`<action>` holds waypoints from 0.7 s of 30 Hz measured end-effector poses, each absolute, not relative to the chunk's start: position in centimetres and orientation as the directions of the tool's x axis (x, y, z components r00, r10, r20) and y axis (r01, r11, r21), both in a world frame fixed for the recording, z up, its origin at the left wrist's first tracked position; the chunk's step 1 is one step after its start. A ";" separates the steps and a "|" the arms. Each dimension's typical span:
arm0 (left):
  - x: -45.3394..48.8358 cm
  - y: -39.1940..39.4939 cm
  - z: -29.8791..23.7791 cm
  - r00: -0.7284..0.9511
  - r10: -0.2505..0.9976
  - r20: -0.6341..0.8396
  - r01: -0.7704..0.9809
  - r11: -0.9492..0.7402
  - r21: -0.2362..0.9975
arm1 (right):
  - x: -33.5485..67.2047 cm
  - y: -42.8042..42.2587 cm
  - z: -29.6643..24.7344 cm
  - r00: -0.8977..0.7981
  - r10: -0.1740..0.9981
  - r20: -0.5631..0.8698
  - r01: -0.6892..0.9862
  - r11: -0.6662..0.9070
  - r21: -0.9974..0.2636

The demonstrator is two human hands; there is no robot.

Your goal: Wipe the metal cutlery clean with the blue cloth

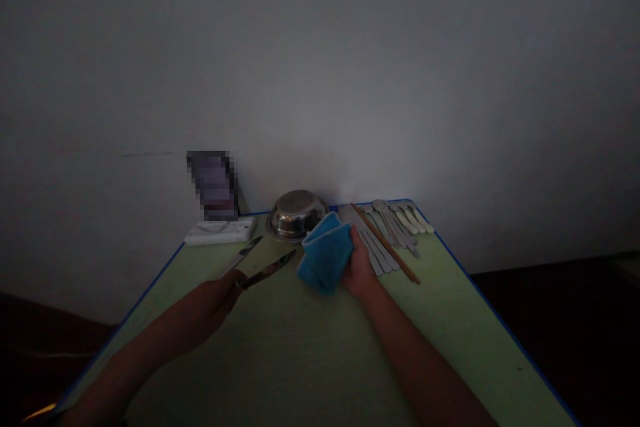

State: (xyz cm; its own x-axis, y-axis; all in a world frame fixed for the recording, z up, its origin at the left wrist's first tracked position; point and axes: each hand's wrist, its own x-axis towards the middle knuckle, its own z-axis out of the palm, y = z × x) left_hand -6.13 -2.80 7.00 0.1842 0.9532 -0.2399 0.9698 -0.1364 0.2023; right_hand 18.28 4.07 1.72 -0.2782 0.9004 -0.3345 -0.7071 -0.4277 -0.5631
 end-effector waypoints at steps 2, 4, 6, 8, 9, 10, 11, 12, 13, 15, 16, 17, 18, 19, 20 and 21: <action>-6.2 -2.8 7.0 0.223 0.944 -0.243 0.953 -0.158 0.261 | 17.9 4.0 1.9 -0.356 0.874 -0.332 -0.676 -0.486 -0.554; -6.3 -3.0 6.8 0.245 0.939 -0.240 0.935 -0.163 0.314 | 18.0 3.9 2.0 -0.396 0.852 -0.344 -0.648 -0.524 -0.552; -6.3 -3.2 6.6 0.259 0.937 -0.234 0.915 -0.160 0.370 | 18.3 3.8 2.0 -0.399 0.850 -0.345 -0.643 -0.527 -0.555; -6.1 -3.3 6.3 0.275 0.934 -0.228 0.887 -0.155 0.434 | 18.7 3.9 1.9 -0.377 0.864 -0.335 -0.653 -0.504 -0.565; -5.9 -3.2 6.2 0.286 0.931 -0.226 0.870 -0.153 0.469 | 18.9 3.9 1.8 -0.361 0.873 -0.328 -0.661 -0.488 -0.570; -5.6 -3.1 6.1 0.297 0.929 -0.223 0.850 -0.151 0.504 | 19.2 4.0 1.7 -0.348 0.882 -0.317 -0.668 -0.471 -0.576; -5.3 -3.0 6.0 0.307 0.926 -0.218 0.829 -0.148 0.539 | 19.4 4.0 1.6 -0.338 0.889 -0.308 -0.675 -0.457 -0.579; -4.9 -2.8 5.8 0.316 0.925 -0.212 0.807 -0.145 0.573 | 19.7 3.9 1.6 -0.331 0.895 -0.300 -0.681 -0.447 -0.581; -4.4 -2.5 5.7 0.323 0.924 -0.204 0.783 -0.140 0.605 | 20.0 3.9 1.5 -0.327 0.900 -0.289 -0.686 -0.436 -0.582; -3.5 -2.0 5.3 0.323 0.927 -0.189 0.738 -0.121 0.664 | 20.6 3.6 1.5 -0.320 0.910 -0.264 -0.696 -0.415 -0.587; -3.0 -1.6 5.1 0.318 0.930 -0.187 0.715 -0.106 0.691 | 20.9 3.5 1.6 -0.303 0.916 -0.264 -0.703 -0.402 -0.586; -2.6 -1.3 4.8 0.310 0.932 -0.188 0.691 -0.086 0.718 | 21.1 3.3 1.6 -0.271 0.922 -0.278 -0.715 -0.386 -0.583; -2.2 -1.0 4.5 0.299 0.935 -0.191 0.667 -0.062 0.742 | 21.3 3.2 1.7 -0.230 0.925 -0.302 -0.729 -0.369 -0.577; -2.0 -0.7 4.3 0.287 0.938 -0.195 0.643 -0.038 0.765 | 21.5 3.0 1.7 -0.183 0.924 -0.335 -0.743 -0.353 -0.569; -1.8 -0.4 4.0 0.274 0.941 -0.199 0.620 -0.014 0.785 | 21.6 2.9 1.8 -0.140 0.919 -0.368 -0.756 -0.340 -0.560; -1.7 -0.2 3.7 0.262 0.943 -0.204 0.597 0.008 0.802 | 21.6 2.8 1.8 -0.116 0.912 -0.392 -0.764 -0.335 -0.551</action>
